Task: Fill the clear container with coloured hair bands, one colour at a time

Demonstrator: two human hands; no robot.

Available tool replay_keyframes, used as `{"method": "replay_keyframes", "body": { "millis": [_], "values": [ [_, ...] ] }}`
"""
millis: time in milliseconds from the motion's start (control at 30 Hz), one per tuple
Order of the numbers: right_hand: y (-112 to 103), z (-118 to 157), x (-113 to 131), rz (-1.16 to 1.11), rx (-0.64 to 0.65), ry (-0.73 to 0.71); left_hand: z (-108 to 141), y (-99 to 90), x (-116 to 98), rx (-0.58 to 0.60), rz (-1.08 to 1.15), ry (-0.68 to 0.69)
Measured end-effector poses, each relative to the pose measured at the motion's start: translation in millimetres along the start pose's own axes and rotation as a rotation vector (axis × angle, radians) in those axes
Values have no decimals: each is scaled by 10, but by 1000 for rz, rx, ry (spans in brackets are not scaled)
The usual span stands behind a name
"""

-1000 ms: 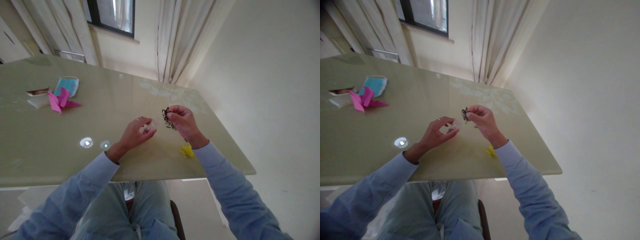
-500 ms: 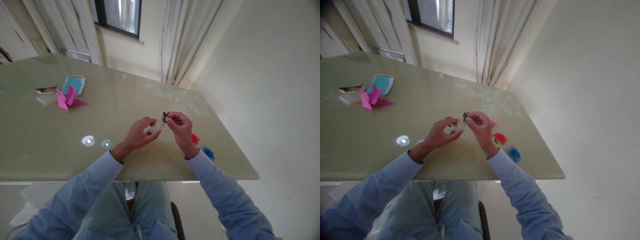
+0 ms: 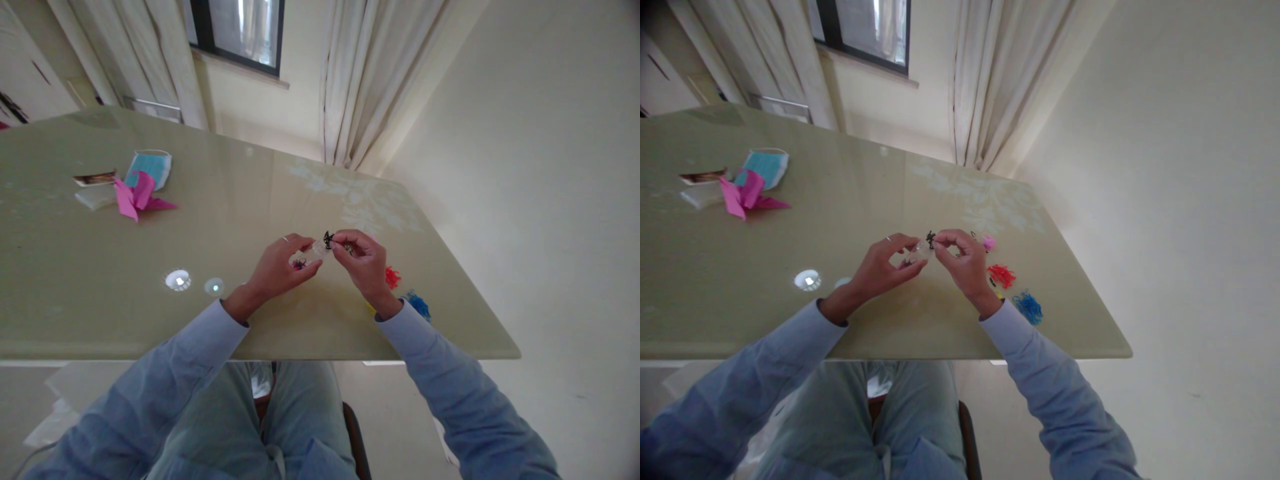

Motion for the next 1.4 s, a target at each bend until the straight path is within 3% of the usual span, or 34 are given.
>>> {"method": "replay_keyframes", "body": {
  "millis": [200, 433, 600, 933, 1400],
  "values": [
    [-51, -23, 65, 71, 65, -59, 11, 17, 21, 28, -43, -26],
    [-139, -139, 47, 127, 261, -16, 9, 29, 2, 83, -138, -16],
    [-174, -178, 48, 158, 374, -77, 16, 36, 2, 94, -136, -13],
    [-172, -192, 95, 313, 439, -164, 17, 34, 8, 69, -111, -1],
    [-165, -235, 208, 238, 343, -25, 9, 32, 3, 90, -70, -5]
  ]
}}
Point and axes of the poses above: each hand's wrist, its own z-axis away from the middle knuckle, its own y-axis out of the palm, x = y × z, the point moved 3 cm from there along -z, towards the middle knuckle, and after that the axes turned 5 degrees about -y, right-handed, at the moved point
